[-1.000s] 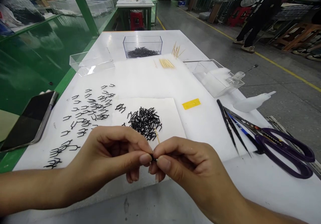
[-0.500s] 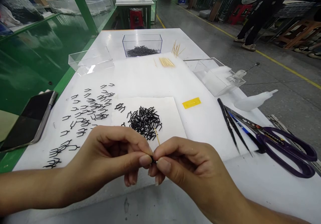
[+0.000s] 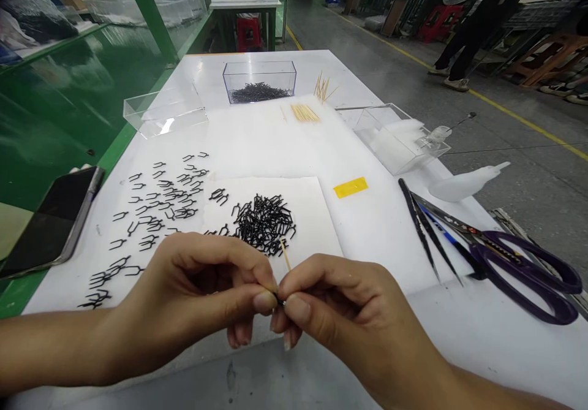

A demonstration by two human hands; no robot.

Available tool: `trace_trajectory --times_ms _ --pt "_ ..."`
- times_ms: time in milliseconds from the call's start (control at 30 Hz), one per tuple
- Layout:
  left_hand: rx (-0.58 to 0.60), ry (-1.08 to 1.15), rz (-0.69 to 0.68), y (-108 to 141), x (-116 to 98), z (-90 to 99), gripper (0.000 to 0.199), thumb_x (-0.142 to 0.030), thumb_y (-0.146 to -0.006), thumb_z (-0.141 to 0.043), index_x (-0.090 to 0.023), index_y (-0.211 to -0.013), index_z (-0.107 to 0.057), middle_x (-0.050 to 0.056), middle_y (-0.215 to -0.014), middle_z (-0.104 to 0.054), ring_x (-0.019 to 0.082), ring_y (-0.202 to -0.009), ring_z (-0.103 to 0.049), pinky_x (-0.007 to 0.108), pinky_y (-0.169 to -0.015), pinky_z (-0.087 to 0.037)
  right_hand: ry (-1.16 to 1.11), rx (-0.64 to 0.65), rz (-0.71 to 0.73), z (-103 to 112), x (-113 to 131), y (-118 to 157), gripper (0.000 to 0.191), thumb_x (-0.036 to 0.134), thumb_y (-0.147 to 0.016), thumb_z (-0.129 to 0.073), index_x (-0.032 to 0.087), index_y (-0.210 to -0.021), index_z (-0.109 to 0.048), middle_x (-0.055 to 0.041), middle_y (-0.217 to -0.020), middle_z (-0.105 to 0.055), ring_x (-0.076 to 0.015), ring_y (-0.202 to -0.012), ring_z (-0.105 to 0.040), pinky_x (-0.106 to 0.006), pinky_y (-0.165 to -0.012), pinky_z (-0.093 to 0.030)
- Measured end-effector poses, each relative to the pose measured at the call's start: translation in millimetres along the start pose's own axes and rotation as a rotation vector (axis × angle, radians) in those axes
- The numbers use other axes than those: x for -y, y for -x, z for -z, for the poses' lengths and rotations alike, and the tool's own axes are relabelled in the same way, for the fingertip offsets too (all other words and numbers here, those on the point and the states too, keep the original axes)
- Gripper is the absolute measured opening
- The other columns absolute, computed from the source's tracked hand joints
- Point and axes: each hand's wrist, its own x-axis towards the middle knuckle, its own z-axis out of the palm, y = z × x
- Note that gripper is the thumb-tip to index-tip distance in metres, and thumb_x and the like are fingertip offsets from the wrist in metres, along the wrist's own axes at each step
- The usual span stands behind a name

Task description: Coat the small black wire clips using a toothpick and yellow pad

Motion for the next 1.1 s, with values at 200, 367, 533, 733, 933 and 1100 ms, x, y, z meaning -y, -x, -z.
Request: trace_trajectory --times_ms 200,367,533,733,933,1100 --pt "0.016 -0.054 0.001 -0.4 -2.1 -0.7 0.014 0.0 -0.078 -0.08 -0.013 -0.078 -0.074 -0.005 -0.069 -0.072 0.003 -0.058 -0.065 0.005 -0.056 -0.056 0.006 0.012 -0.008 0.5 -0.8 3.5 0.007 0.033 -0.088 -0.077 0.029 -0.085 -0.082 0.002 -0.067 -0.074 -0.0085 -0.063 -0.07 -0.014 -0.065 -0.059" --pt "-0.002 -0.198 -0.043 1.2 -4.9 -1.0 0.01 -0.004 -0.081 -0.078 -0.012 -0.077 -0.075 -0.003 -0.071 -0.074 0.005 -0.059 -0.068 0.006 -0.057 -0.057 0.027 0.011 0.003 -0.1 0.4 0.7 0.01 0.034 -0.089 -0.076 0.028 -0.083 -0.081 0.0016 -0.066 -0.074 -0.0084 -0.063 -0.069 -0.014 -0.064 -0.058" --pt "0.025 -0.34 -0.166 1.7 -3.9 0.8 0.008 -0.006 -0.084 -0.075 -0.012 -0.078 -0.075 0.001 -0.074 -0.076 0.008 -0.058 -0.07 0.01 -0.056 -0.059 0.035 0.019 0.011 -1.2 1.5 0.9 0.009 0.032 -0.089 -0.077 0.027 -0.083 -0.082 0.0005 -0.066 -0.074 -0.0098 -0.06 -0.068 -0.018 -0.062 -0.059" --pt "-0.012 -0.506 -0.411 3.5 -1.3 -1.5 0.008 -0.007 -0.084 -0.077 -0.012 -0.079 -0.072 0.003 -0.072 -0.078 0.01 -0.056 -0.073 0.01 -0.054 -0.06 0.083 -0.013 0.009 1.2 4.1 2.8 0.01 0.033 -0.087 -0.078 0.028 -0.08 -0.083 -0.0011 -0.068 -0.077 -0.0163 -0.065 -0.073 -0.025 -0.065 -0.062" --pt "-0.034 -0.853 -0.828 5.9 -1.4 0.7 0.008 -0.002 -0.087 -0.072 -0.009 -0.085 -0.071 0.005 -0.08 -0.077 0.011 -0.073 -0.073 0.013 -0.074 -0.062 0.138 -0.019 0.034 6.3 3.6 3.5 0.012 0.039 -0.089 -0.076 0.031 -0.085 -0.084 0.0004 -0.071 -0.077 -0.014 -0.065 -0.072 -0.021 -0.065 -0.061" --pt "0.043 -0.993 -0.915 8.1 -1.2 5.0 0.012 0.005 -0.088 -0.067 -0.005 -0.092 -0.072 0.011 -0.094 -0.076 0.011 -0.085 -0.073 0.011 -0.083 -0.059 0.011 0.012 -0.016 4.6 6.5 1.8 0.009 0.036 -0.088 -0.077 0.03 -0.086 -0.084 -0.0006 -0.074 -0.078 -0.0123 -0.065 -0.071 -0.02 -0.065 -0.06"
